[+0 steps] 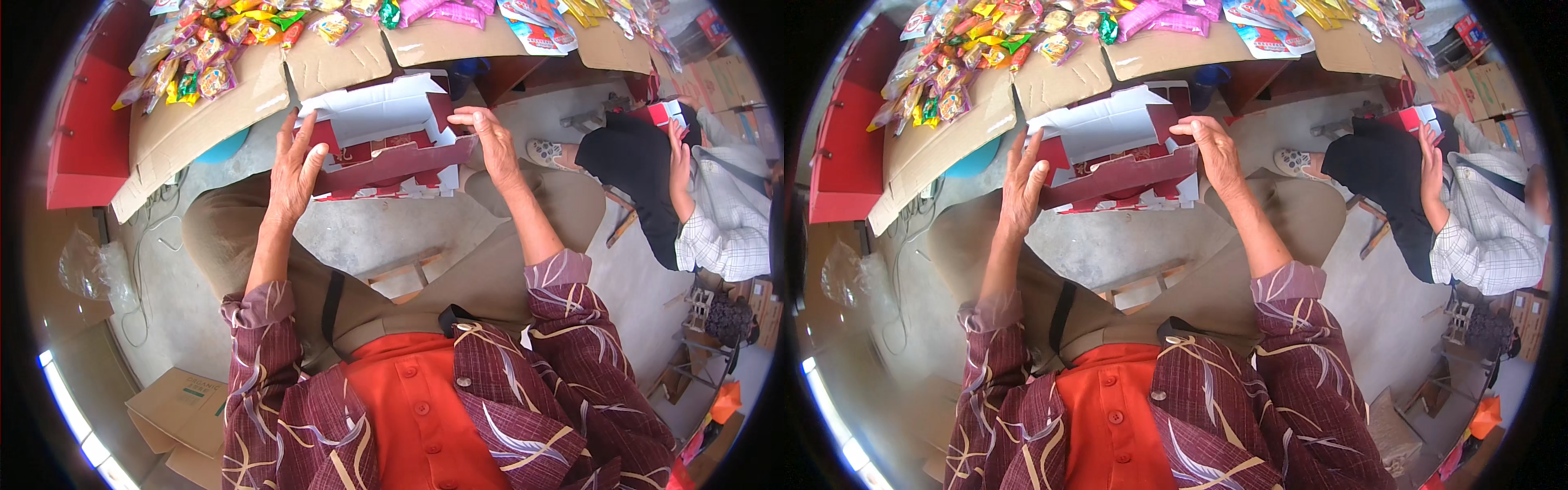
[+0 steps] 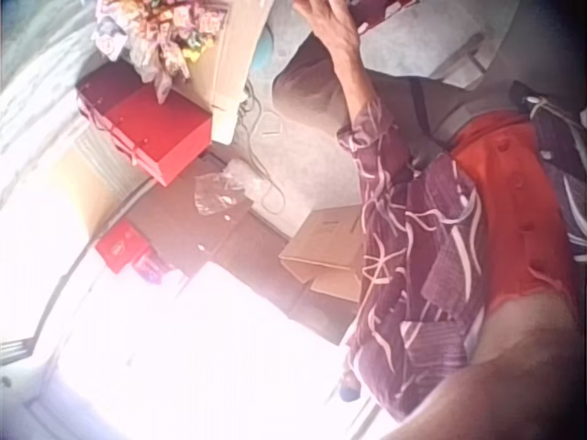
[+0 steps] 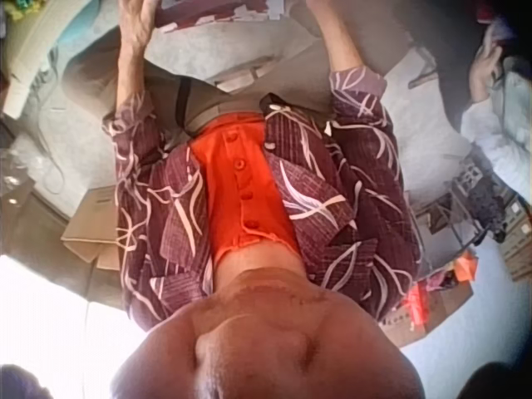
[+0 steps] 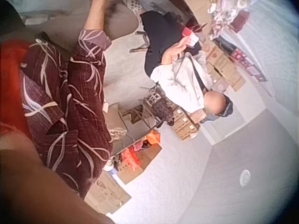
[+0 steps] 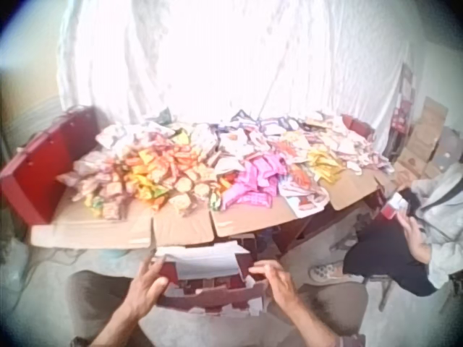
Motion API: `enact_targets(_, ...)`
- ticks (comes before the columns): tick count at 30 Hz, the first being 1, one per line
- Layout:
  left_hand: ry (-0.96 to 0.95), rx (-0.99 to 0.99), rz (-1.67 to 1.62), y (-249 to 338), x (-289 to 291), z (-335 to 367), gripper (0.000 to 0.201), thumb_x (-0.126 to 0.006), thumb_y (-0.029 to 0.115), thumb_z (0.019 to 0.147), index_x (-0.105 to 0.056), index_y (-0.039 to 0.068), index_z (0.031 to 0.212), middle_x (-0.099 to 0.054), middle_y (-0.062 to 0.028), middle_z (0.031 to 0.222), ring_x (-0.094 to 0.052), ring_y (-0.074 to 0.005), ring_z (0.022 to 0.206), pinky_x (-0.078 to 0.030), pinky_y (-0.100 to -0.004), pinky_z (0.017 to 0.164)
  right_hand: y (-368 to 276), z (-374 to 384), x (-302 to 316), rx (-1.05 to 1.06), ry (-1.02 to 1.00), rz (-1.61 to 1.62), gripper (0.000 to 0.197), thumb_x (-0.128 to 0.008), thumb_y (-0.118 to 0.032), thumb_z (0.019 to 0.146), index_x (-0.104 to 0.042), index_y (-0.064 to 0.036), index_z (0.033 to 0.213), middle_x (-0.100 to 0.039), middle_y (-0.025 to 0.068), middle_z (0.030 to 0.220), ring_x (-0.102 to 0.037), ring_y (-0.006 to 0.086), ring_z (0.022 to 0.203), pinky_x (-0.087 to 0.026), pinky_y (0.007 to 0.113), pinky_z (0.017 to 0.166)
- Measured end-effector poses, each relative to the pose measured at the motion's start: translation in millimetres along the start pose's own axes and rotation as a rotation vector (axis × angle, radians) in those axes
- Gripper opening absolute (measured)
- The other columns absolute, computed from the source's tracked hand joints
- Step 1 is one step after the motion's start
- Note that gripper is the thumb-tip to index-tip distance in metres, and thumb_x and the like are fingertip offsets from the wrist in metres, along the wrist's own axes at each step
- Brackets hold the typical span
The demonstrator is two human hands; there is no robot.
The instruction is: Packing various types of individually wrapped snacks into a gift box.
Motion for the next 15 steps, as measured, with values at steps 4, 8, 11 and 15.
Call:
enact_targets(4, -0.048, 0.027, -0.063, -2.9, -3.2, 0.6, 0.069, -0.044, 0.059, 0.099, -0.049, 0.01, 0.147, -0.029, -0.021, 0.158, -0.024, -0.0358, 0.149, -0.026, -0.0436, 0.118, -0.7, 1.5, 0.6, 0.007, -0.001, -0.003, 0.055, -0.036, -0.043, 0.108, -0.074, -0.0029, 0.11, -0.064, 0.0109, 0.12, -0.057, 0.0235, 0.115, -0.042, 0.035, 0.102)
enact_targets(8, -0.004, 0.097, -0.112, -15.8, -0.8, -0.2, 0.069, -0.051, 0.06, 0.096, -0.052, 0.009, 0.144, -0.031, -0.0206, 0.157, -0.037, -0.0385, 0.142, -0.039, -0.043, 0.111, -1.5, 1.9, -3.5, -0.014, -0.067, 0.065, 0.052, -0.039, -0.043, 0.107, -0.073, -0.004, 0.114, -0.06, 0.0091, 0.128, -0.057, 0.0228, 0.116, -0.043, 0.034, 0.101)
enact_targets(11, 0.053, 0.103, -0.076, -32.6, -2.2, -0.3, 0.063, -0.054, 0.053, 0.097, -0.054, 0.008, 0.142, -0.038, -0.0204, 0.154, -0.051, -0.0328, 0.123, -0.045, -0.0399, 0.102, 0.5, 1.4, -11.7, 0.017, -0.063, 0.034, 0.037, -0.053, -0.035, 0.102, -0.073, -0.0048, 0.111, -0.059, 0.0074, 0.127, -0.058, 0.0209, 0.115, -0.045, 0.033, 0.097)
enact_targets(15, 0.142, -0.01, 0.049, -14.3, 0.0, -1.0, 0.046, -0.066, 0.031, 0.096, -0.059, 0.006, 0.134, -0.052, -0.0179, 0.144, -0.068, -0.0213, 0.093, -0.054, -0.0338, 0.084, 9.8, 2.4, -12.6, -0.03, 0.091, -0.076, 0.016, -0.073, -0.015, 0.087, -0.072, -0.005, 0.099, -0.06, 0.0053, 0.116, -0.059, 0.0187, 0.109, -0.049, 0.032, 0.089)
Point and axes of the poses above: each hand's wrist, its own z-axis towards the middle knuckle, its own x-axis out of the back of the hand, y = z × x, the point moved 7 cm from there along z, towards the middle knuckle
